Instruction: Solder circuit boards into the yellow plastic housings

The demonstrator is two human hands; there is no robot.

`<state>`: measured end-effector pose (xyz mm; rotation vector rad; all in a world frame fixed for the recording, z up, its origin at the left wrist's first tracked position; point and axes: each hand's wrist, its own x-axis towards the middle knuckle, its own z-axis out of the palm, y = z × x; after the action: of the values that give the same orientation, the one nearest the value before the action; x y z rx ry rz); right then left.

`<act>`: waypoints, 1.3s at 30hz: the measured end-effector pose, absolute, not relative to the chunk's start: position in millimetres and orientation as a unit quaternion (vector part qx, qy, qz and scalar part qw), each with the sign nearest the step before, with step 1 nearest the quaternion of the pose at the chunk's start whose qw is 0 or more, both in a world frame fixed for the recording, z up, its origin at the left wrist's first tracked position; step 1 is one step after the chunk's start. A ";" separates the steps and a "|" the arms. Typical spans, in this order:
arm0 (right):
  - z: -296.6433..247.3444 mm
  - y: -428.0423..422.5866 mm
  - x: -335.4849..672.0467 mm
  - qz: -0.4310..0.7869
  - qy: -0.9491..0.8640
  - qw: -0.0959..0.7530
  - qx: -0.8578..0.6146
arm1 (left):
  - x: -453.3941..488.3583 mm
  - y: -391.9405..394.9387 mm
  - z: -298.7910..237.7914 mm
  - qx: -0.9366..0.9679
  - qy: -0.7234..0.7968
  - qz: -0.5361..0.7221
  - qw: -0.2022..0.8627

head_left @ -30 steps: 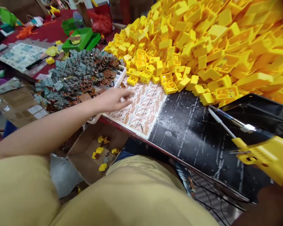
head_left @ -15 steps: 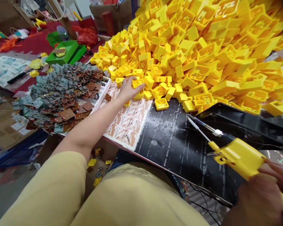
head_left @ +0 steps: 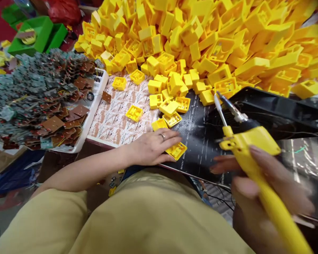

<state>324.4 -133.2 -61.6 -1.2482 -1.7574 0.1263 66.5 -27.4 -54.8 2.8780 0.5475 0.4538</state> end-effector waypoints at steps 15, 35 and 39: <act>-89.1 -109.6 271.7 -0.019 -0.792 0.359 -0.494 | 33.4 -18.4 -50.5 0.947 0.274 0.116 0.119; -70.9 -121.4 289.1 -0.104 -0.815 0.275 -0.499 | 35.7 -42.0 -66.5 0.935 0.259 0.188 0.155; -70.3 -114.5 297.5 -0.092 -0.833 0.271 -0.473 | 31.6 -11.8 -52.6 0.908 0.366 0.185 0.084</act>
<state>297.5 -114.5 -70.3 -1.2744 -2.2432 -0.2476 31.6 -11.8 -52.6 2.7104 1.0920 0.5512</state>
